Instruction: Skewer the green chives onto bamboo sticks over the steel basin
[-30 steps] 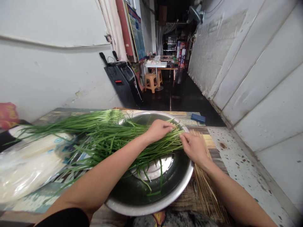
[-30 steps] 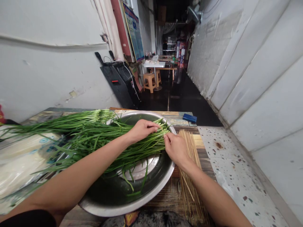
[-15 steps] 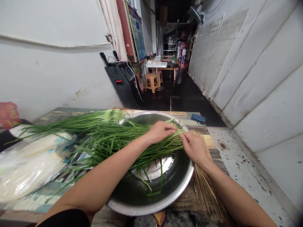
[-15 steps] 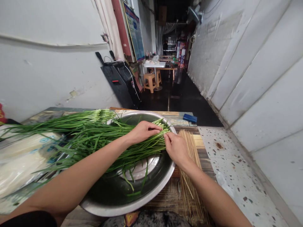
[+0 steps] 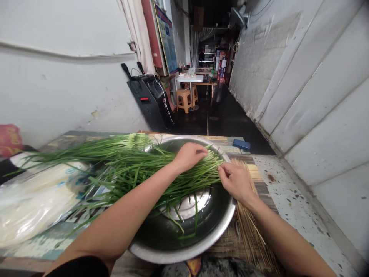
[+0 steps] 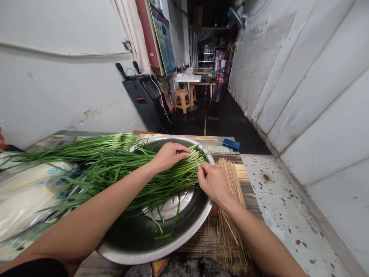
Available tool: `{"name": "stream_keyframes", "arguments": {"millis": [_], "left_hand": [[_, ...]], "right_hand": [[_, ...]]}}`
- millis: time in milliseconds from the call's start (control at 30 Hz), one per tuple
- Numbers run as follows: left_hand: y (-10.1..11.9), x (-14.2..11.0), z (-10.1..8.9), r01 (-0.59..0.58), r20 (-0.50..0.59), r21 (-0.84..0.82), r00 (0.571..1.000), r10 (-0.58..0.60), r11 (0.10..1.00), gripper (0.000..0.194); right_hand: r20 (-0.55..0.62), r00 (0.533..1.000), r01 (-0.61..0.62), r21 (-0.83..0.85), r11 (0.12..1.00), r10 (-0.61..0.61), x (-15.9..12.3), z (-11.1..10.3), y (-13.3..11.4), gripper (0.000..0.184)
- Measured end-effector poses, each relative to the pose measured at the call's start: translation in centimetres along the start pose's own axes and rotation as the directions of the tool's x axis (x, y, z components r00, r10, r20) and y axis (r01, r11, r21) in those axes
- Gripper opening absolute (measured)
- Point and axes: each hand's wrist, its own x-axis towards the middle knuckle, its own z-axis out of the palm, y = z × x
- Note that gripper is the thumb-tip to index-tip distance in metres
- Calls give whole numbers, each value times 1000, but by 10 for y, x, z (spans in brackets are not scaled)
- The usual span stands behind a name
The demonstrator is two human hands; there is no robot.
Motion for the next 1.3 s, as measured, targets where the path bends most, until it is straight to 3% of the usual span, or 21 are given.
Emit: {"name": "stream_keyframes", "arguments": {"millis": [167, 400, 500, 567, 667, 833, 1000, 1300], "left_hand": [[-11, 2, 5, -50, 75, 252, 997, 32, 966, 20], [-14, 6, 4, -71, 217, 182, 976, 31, 981, 30], [-10, 6, 3, -122, 240, 159, 967, 81, 980, 23], [-8, 6, 4, -135, 218, 150, 971, 100, 979, 14], [-7, 6, 7, -69, 111, 154, 992, 52, 986, 17], [-8, 4, 7, 80, 41, -92, 996, -76, 993, 34], [-4, 1, 4, 154, 68, -310, 988, -140, 938, 26], [-3, 1, 6, 177, 23, -400, 983, -182, 899, 21]], "right_hand": [[-32, 999, -2, -2, 1000, 2, 0, 1, -1, 29], [-16, 1000, 18, 39, 999, -18, -1, -1, -4, 28], [-18, 1000, 24, 43, 999, -23, -2, -1, -4, 27], [-26, 999, 27, 36, 999, -26, -2, -1, -4, 27], [-36, 999, 21, 23, 1000, -20, -1, -1, -3, 27], [-26, 1000, -17, 21, 1000, 17, 0, 0, -1, 28], [-6, 1000, -20, 4, 1000, 20, 0, 0, 0, 31], [0, 1000, -11, 10, 1000, 11, 0, 1, 1, 31]]}}
